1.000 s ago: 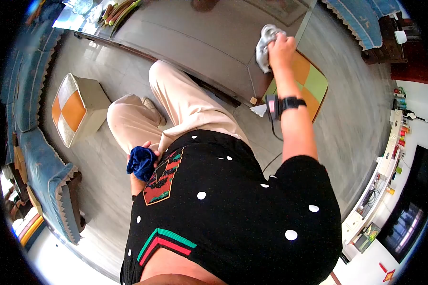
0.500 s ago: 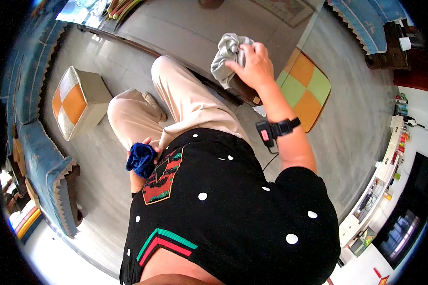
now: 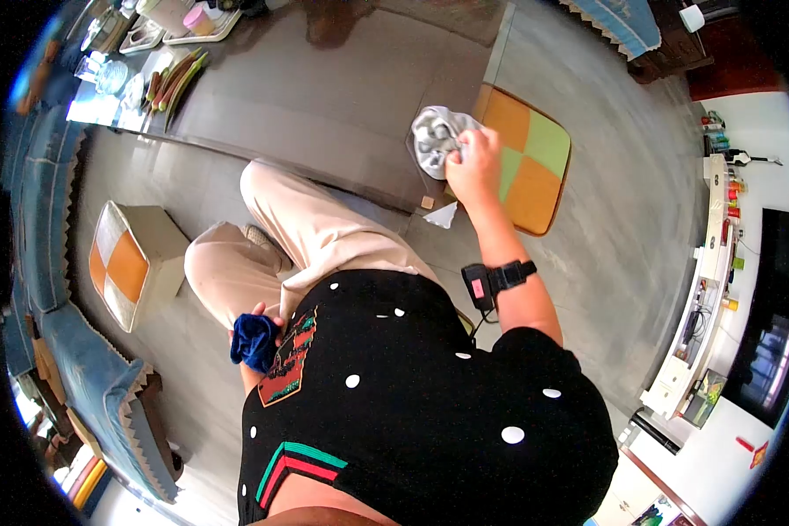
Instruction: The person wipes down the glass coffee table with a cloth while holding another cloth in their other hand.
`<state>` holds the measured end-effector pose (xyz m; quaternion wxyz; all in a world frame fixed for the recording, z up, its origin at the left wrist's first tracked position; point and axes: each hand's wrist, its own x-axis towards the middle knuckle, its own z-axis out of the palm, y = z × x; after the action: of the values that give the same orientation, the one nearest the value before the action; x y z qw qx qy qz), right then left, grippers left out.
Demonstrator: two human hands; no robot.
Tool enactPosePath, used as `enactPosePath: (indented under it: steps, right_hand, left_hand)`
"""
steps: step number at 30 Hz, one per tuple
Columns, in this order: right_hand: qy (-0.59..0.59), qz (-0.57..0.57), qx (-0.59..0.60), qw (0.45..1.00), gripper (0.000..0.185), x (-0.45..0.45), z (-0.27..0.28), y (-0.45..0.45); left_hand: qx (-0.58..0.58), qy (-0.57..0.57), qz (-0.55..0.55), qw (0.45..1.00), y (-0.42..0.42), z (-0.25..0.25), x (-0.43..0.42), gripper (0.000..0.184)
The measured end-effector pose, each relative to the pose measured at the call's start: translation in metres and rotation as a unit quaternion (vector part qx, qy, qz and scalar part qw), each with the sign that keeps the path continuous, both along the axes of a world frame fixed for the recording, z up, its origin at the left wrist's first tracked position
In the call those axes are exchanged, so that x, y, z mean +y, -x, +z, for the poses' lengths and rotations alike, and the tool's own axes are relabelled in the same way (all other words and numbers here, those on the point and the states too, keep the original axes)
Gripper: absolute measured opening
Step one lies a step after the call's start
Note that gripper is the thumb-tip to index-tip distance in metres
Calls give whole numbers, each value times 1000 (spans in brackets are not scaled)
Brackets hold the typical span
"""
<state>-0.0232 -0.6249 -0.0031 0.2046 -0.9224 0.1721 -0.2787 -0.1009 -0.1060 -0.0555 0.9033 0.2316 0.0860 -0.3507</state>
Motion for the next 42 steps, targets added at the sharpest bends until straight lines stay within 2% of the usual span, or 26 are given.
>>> enactPosePath:
  steps: [2, 3, 4, 5, 6, 8, 11, 12, 14, 15, 16, 18, 22, 24, 26, 27, 28, 30, 33, 36, 38, 39, 40, 42]
  right_hand:
    - [13, -78, -27, 997, 35, -12, -10, 17]
    - [13, -81, -29, 996, 35, -13, -19, 23]
    - [-152, -110, -22, 982, 39, -11, -27, 27]
    - [-314, -135, -16, 940, 43, -9, -34, 31]
    - [-406, -147, 1, 902, 50, 4, -13, 29]
    - [-584, -160, -85, 791, 51, 8, -17, 20]
    - [-557, -160, -106, 808, 45, 9, -16, -1]
    - [-558, -161, -113, 806, 45, 1, -23, -5]
    - [-599, -128, -101, 784, 38, -21, -42, -14]
    - [-645, -137, -121, 742, 28, -28, -35, -19]
    - [-629, -124, -101, 761, 23, -44, -43, -24]
    - [-639, -146, -62, 753, 21, -73, -41, -38]
    - [-692, -99, -40, 714, 22, -135, -36, -86]
    - [-663, -110, -11, 741, 19, -182, -57, -120]
    - [-621, -110, 16, 776, 16, -211, -50, -155]
    - [-611, -128, 17, 781, 15, -242, -72, -178]
    - [-623, -115, 9, 774, 15, -255, -66, -194]
    - [-586, -152, -1, 796, 24, -328, -123, -248]
    - [-551, -179, 18, 815, 28, -356, -103, -283]
    - [-515, -174, 53, 838, 20, -371, -84, -304]
    - [-513, -237, 23, 824, 21, -377, -74, -320]
    - [-484, -220, 20, 847, 22, -422, -115, -341]
    - [-484, -214, 21, 848, 22, -422, -108, -349]
    - [-467, -285, 62, 835, 20, -410, -82, -350]
  left_hand:
    - [8, -10, 15, 1000, 3, -2, 2, 93]
    - [-2, -12, 15, 1000, 2, 0, 0, 93]
    - [-5, -14, 11, 1000, 1, -1, 1, 93]
    - [-6, -12, -4, 1000, -1, -2, 2, 93]
    - [-8, -10, -18, 1000, -3, -3, 3, 92]
    - [7, -24, -25, 999, -5, 1, 2, 94]
    - [15, -79, -28, 996, -4, -2, 6, 93]
    - [113, -135, 8, 984, -3, 13, -1, 93]
    - [120, -115, 23, 986, 0, 12, -1, 93]
    - [120, -119, 25, 985, -1, 13, -1, 93]
    - [112, -97, 19, 989, 0, 11, 0, 93]
    - [101, -73, 19, 992, 2, 11, 0, 92]
    - [75, -59, 22, 995, 4, 6, 2, 93]
    - [63, -77, 18, 995, 6, 2, 5, 92]
    - [75, -79, 34, 993, 7, 5, 2, 90]
    - [77, -89, 34, 992, 6, 6, 1, 89]
    - [80, -100, 34, 991, 5, 9, 0, 89]
    - [95, -95, 52, 990, 3, 20, -10, 88]
    - [106, -96, 60, 988, 4, 23, -12, 86]
    - [85, -145, 73, 983, 7, 24, -13, 86]
    - [120, -126, 109, 979, 8, 36, -20, 85]
    - [113, -118, 108, 981, 8, 37, -21, 85]
    - [106, -111, 106, 982, 10, 37, -19, 85]
    - [126, -94, 124, 980, 12, 39, -22, 84]
